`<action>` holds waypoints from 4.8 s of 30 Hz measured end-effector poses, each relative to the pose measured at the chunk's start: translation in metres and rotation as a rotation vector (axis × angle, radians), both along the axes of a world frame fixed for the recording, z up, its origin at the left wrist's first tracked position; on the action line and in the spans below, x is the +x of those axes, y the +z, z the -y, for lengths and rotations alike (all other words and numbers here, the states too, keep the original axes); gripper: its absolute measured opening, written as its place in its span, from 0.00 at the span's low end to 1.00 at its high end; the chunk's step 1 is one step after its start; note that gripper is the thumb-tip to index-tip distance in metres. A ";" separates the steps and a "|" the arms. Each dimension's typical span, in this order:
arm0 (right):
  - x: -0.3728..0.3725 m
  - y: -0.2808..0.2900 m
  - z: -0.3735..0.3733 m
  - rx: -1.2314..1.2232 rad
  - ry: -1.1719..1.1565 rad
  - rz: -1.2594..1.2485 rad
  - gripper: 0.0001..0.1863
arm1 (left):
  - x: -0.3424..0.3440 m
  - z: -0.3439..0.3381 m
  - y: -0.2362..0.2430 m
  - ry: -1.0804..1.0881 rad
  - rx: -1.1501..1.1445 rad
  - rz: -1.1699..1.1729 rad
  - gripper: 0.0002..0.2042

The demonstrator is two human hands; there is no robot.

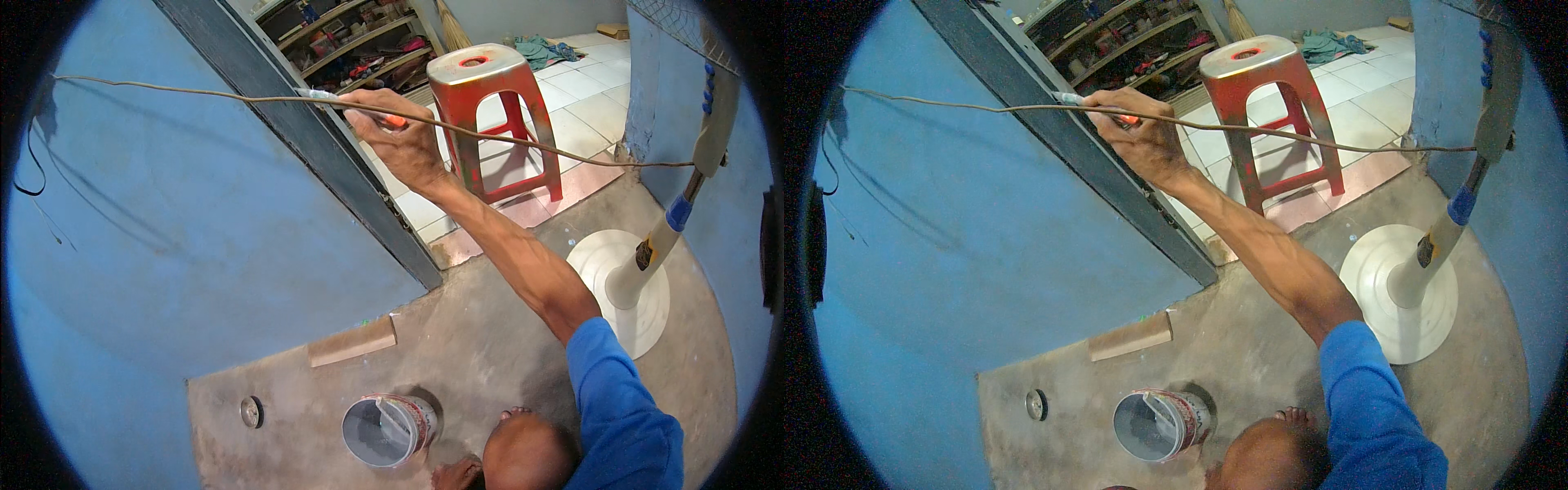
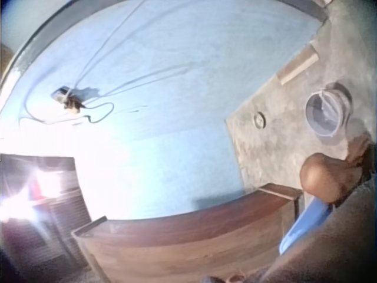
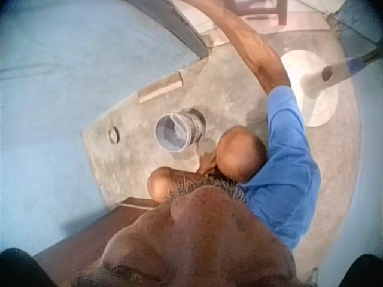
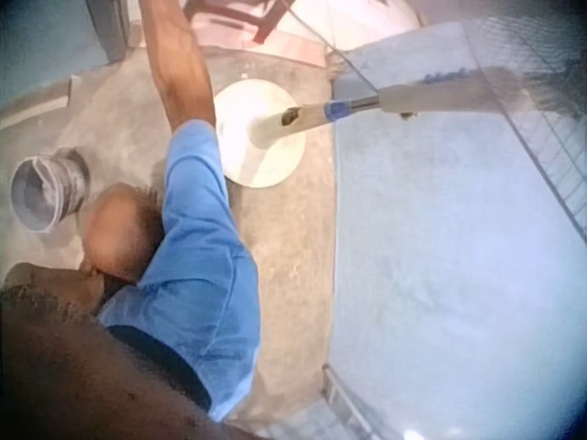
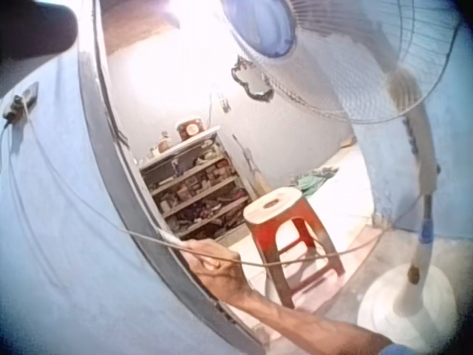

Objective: The person paints a door frame using a small brush and paint from a bucket, then picks up and moves a stool and a fan.

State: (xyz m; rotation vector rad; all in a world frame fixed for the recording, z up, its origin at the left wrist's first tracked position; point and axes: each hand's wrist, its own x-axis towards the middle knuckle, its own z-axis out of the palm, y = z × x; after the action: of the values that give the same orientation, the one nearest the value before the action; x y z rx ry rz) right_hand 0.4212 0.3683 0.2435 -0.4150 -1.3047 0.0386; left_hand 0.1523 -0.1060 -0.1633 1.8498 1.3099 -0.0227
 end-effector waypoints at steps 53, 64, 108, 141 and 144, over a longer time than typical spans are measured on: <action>0.035 -0.096 0.005 -0.325 -0.026 0.341 0.08 | -0.006 0.001 -0.011 -0.016 -0.048 0.005 0.18; 0.020 -0.003 -0.006 -0.138 -0.133 0.275 0.09 | 0.005 -0.003 0.013 0.008 -0.126 -0.144 0.28; 0.034 -0.310 0.137 -1.056 0.306 -0.611 0.15 | -0.006 0.001 -0.003 0.256 -0.241 0.144 0.11; -0.118 -0.169 0.256 -0.676 0.470 1.215 0.15 | -0.067 -0.103 0.144 1.215 0.263 0.773 0.19; -0.130 -0.181 0.256 -0.649 0.366 1.351 0.14 | -0.061 -0.116 0.145 1.176 0.267 0.798 0.20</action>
State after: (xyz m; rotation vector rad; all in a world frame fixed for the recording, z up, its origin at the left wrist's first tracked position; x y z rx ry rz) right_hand 0.2917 0.1118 0.0622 -0.8024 -2.7088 0.5830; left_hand 0.0916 0.0099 -0.0186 0.8202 1.5933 1.3891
